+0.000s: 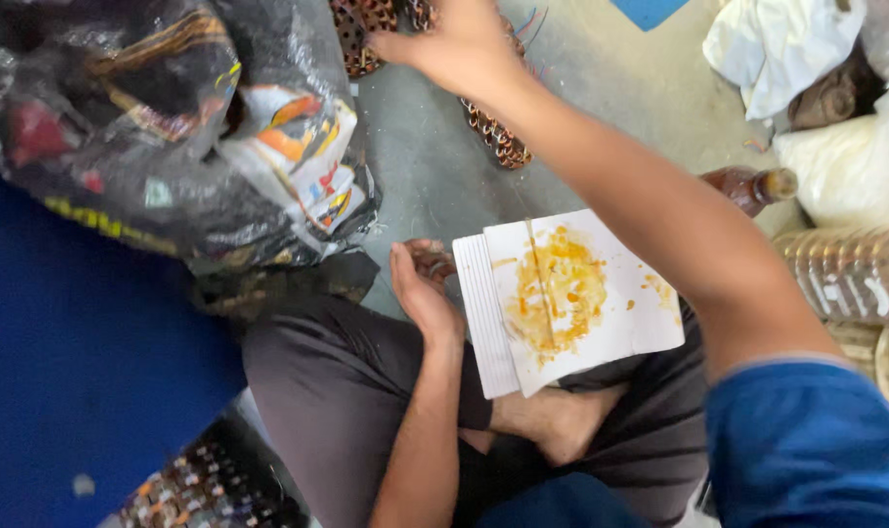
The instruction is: The person sits on the floor and repeatedly pours a brown liquid from a plastic bottle onto copper-wound motor stators placed on a white paper. The person handles the stators one at a time, rotating them to coat the windings, then sets them aside.
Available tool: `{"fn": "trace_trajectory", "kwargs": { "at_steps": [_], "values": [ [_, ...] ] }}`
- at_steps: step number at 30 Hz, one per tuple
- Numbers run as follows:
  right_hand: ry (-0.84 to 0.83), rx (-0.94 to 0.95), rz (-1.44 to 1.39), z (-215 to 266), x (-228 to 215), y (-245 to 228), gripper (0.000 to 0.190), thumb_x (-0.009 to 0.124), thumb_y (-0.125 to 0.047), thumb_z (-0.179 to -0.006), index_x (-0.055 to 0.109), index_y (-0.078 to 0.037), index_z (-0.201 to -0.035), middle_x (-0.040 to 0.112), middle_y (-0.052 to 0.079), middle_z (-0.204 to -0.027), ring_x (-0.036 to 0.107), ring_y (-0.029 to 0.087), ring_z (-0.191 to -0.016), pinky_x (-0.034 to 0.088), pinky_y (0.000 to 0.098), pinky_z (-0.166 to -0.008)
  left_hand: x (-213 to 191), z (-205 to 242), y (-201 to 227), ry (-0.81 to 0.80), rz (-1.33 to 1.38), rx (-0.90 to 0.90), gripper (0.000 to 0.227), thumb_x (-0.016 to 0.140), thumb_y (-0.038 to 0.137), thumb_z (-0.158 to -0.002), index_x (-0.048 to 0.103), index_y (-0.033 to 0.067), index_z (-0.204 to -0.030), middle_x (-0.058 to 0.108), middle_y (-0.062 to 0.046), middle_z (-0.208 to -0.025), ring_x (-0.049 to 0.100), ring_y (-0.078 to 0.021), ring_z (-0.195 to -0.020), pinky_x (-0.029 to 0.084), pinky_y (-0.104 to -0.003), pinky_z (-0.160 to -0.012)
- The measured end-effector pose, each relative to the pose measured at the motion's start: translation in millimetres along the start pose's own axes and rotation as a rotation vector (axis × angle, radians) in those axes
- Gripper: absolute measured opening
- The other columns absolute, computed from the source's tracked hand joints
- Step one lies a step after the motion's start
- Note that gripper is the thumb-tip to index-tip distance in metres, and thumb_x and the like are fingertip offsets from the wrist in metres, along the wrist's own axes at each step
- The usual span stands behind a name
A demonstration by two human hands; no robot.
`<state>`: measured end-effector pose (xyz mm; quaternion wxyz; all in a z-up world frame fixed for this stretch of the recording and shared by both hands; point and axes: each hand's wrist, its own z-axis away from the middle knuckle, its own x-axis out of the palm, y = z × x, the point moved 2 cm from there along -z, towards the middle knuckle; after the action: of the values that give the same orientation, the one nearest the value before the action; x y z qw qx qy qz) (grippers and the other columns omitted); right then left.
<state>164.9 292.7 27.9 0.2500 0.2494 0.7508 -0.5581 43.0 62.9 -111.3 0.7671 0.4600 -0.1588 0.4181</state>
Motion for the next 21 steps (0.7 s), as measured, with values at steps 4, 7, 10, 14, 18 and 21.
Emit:
{"fn": "trace_trajectory", "kwargs": {
  "at_steps": [4,7,10,14,18,21],
  "values": [
    [-0.018,0.15,-0.492,148,-105,-77,0.083,0.09,-0.018,-0.089,0.04,-0.006,-0.154,0.05,0.014,-0.156,0.057,0.03,-0.143,0.053,0.0457,-0.117,-3,0,-1,0.0,-0.06,0.059,0.037,0.048,0.042,-0.106,0.059,0.0086,-0.096,0.062,-0.004,-0.084,0.06,-0.0156,-0.073,0.048,-0.032,-0.066],
    [0.051,0.136,-0.715,254,-140,-128,0.085,0.087,-0.017,-0.088,0.039,-0.005,-0.156,0.049,0.017,-0.157,0.057,0.037,-0.144,0.047,0.0507,-0.123,2,9,4,-0.006,-0.129,0.208,0.038,0.048,0.042,-0.106,0.059,0.0077,-0.094,0.06,-0.003,-0.079,0.057,-0.015,-0.067,0.046,-0.031,-0.062],
    [0.152,0.032,-1.053,340,-136,-144,0.084,0.081,-0.034,-0.093,0.037,-0.001,-0.155,0.048,0.023,-0.153,0.057,0.043,-0.135,0.042,0.0577,-0.122,11,34,17,-0.059,-0.149,0.424,0.029,0.052,0.033,-0.109,0.054,0.0069,-0.096,0.056,-0.002,-0.082,0.051,-0.0122,-0.071,0.043,-0.029,-0.066],
    [0.21,0.037,-1.48,411,-109,-123,0.095,0.072,-0.052,-0.094,0.031,-0.003,-0.164,0.045,0.024,-0.156,0.056,0.046,-0.131,0.039,0.0648,-0.116,5,102,68,-0.146,-0.315,0.808,0.013,0.053,0.02,-0.111,0.053,0.0071,-0.108,0.057,-0.001,-0.098,0.053,-0.0099,-0.089,0.047,-0.026,-0.086],
    [0.089,0.047,-1.885,445,-88,-104,0.101,0.063,-0.068,-0.094,0.026,-0.008,-0.167,0.043,0.022,-0.159,0.053,0.043,-0.134,0.039,0.0629,-0.119,-34,183,132,-0.215,-0.615,1.11,0.02,0.062,0.014,-0.112,0.049,0.0034,-0.121,0.051,-0.006,-0.117,0.052,-0.0158,-0.108,0.045,-0.03,-0.103],
    [0.026,0.025,-1.956,461,-87,-94,0.107,0.058,-0.075,-0.092,0.022,-0.011,-0.17,0.041,0.021,-0.161,0.053,0.041,-0.136,0.04,0.0606,-0.118,-92,229,162,-0.129,-0.896,1.152,0.025,0.062,0.017,-0.116,0.045,0.0005,-0.125,0.046,-0.01,-0.125,0.047,-0.0195,-0.118,0.038,-0.034,-0.113]
  ]
}}
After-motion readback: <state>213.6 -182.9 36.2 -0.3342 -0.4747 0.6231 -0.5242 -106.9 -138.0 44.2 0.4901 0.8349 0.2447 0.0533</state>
